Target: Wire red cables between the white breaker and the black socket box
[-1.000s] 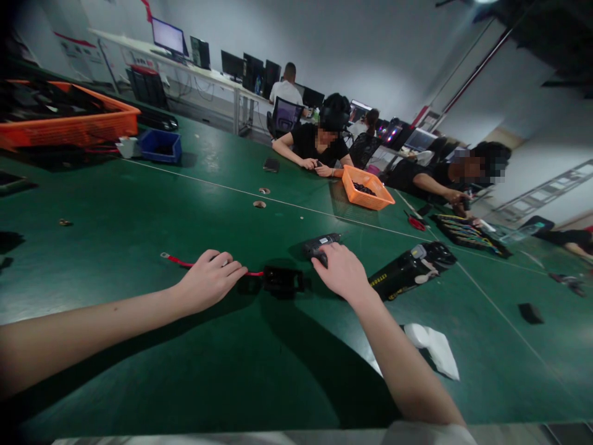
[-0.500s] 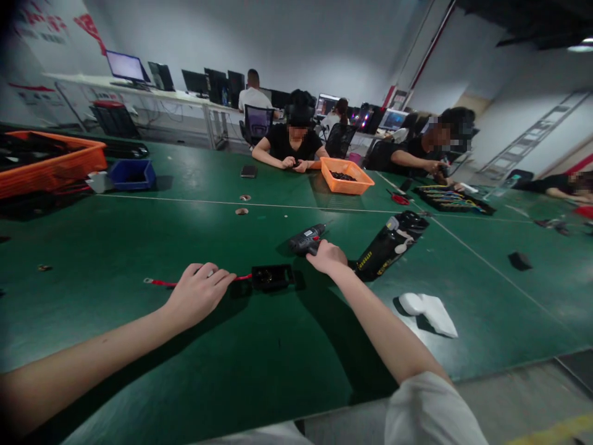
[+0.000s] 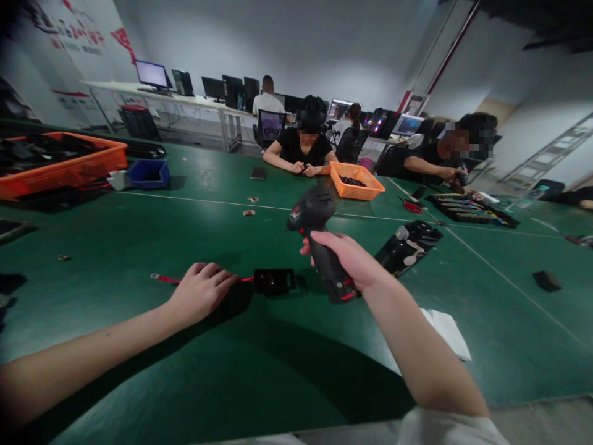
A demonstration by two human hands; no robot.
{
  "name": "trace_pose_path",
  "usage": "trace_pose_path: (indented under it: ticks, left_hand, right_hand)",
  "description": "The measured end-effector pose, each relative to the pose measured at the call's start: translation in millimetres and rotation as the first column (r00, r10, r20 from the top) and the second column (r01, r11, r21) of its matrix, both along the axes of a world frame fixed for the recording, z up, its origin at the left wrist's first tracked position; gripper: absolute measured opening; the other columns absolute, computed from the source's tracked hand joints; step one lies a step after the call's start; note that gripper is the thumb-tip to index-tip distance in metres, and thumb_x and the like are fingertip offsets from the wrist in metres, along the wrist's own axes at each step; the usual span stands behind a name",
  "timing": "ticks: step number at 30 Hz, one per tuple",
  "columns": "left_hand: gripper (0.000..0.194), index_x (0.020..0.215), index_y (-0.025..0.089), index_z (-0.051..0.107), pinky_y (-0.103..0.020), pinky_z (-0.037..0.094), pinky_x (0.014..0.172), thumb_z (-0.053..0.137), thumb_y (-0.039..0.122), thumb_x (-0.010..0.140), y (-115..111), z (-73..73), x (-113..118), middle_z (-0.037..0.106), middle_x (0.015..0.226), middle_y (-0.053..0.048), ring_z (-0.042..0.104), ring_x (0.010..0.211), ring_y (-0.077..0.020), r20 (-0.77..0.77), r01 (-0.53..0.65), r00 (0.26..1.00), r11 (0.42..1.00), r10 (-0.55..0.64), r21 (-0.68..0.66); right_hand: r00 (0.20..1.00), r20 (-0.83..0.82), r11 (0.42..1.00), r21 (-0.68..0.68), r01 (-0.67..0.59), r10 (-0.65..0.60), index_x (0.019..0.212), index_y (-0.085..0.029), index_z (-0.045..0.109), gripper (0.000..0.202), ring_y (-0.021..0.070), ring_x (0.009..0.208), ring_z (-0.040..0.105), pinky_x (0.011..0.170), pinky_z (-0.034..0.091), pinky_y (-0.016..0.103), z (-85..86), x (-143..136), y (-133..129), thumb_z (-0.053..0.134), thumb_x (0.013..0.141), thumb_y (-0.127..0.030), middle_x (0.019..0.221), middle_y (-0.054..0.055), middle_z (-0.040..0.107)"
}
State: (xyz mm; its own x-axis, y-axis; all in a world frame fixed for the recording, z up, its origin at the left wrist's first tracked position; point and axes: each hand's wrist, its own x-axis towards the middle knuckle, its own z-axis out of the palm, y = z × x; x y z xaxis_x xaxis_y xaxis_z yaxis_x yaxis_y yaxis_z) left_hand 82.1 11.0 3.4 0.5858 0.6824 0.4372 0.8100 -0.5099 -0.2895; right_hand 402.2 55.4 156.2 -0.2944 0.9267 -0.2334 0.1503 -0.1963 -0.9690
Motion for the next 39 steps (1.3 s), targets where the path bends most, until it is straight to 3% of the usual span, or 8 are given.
trace_pose_path:
  ticks: [4,7,10,14,19,28,39]
  left_hand:
    - [0.022,0.114,0.022,0.069,-0.042,0.039,0.079,0.059,0.022,0.094,0,-0.8,0,0.073,0.096,-0.005,0.058,0.092,-0.0252,-0.005,-0.009,1.0,1.0,0.009,0.015]
    - [0.023,0.115,0.022,0.069,-0.042,0.039,0.082,0.059,0.024,0.095,-1,-1.5,0,0.073,0.096,-0.005,0.057,0.094,-0.0246,-0.006,-0.009,1.0,1.0,0.009,0.008]
    - [0.025,0.117,0.021,0.069,-0.042,0.038,0.084,0.06,0.025,0.095,-1,-2.4,-1,0.072,0.096,-0.006,0.057,0.096,-0.0243,0.003,0.01,1.0,1.0,-0.011,0.015]
    - [0.024,0.116,0.02,0.07,-0.041,0.038,0.082,0.06,0.022,0.095,0,-3.1,-2,0.072,0.096,-0.006,0.057,0.095,-0.0241,-0.008,0.015,1.0,0.999,-0.015,0.029]
    - [0.022,0.114,0.021,0.07,-0.041,0.039,0.081,0.058,0.022,0.095,0,-2.5,-1,0.072,0.096,-0.006,0.057,0.094,-0.0235,-0.022,0.007,1.0,0.999,-0.006,0.039]
    - [0.024,0.114,0.021,0.07,-0.042,0.041,0.079,0.054,0.02,0.096,0,-0.2,-2,0.071,0.095,-0.008,0.057,0.092,-0.0243,-0.006,0.01,1.0,1.0,-0.01,0.008]
    - [0.024,0.115,0.022,0.069,-0.041,0.04,0.081,0.054,0.02,0.097,0,-0.2,-1,0.071,0.096,-0.007,0.058,0.094,-0.0246,-0.018,0.011,1.0,1.0,-0.011,0.009]
  right_hand:
    - [0.974,-0.189,0.97,-0.18,-0.162,0.127,0.116,-0.013,0.068,0.04,0.0181,0.072,0.068,0.058,0.057,0.026,28.5,-3,-33,0.059,0.09,-0.041,0.099,0.013,0.073]
    - [0.962,-0.203,0.944,-0.238,-0.227,0.181,0.127,-0.011,0.065,0.049,0.0185,0.075,0.071,0.062,0.058,0.025,30.1,-1,-47,0.065,0.086,-0.04,0.103,0.014,0.073]
    - [0.967,-0.193,0.943,-0.255,-0.216,0.169,0.127,-0.011,0.065,0.055,0.0157,0.073,0.07,0.063,0.057,0.021,27.5,-2,-54,0.073,0.08,-0.039,0.103,0.013,0.074]
    - [0.972,-0.184,0.944,-0.269,-0.19,0.144,0.124,-0.01,0.068,0.055,0.0135,0.07,0.069,0.063,0.057,0.018,26.0,-4,-54,0.076,0.078,-0.039,0.103,0.012,0.075]
    - [0.979,-0.152,0.933,-0.311,-0.179,0.137,0.127,-0.011,0.065,0.05,0.0185,0.078,0.072,0.069,0.06,0.025,26.5,-2,-48,0.068,0.085,-0.039,0.105,0.014,0.074]
    - [0.988,-0.125,0.945,-0.303,-0.124,0.089,0.112,-0.013,0.07,0.034,0.0205,0.082,0.073,0.071,0.063,0.028,23.1,0,-44,0.064,0.09,-0.037,0.109,0.015,0.074]
    - [0.98,-0.092,0.943,-0.27,-0.195,0.176,0.123,-0.012,0.068,0.049,0.0206,0.081,0.073,0.073,0.06,0.029,21.6,-2,-44,0.066,0.087,-0.045,0.101,0.014,0.075]
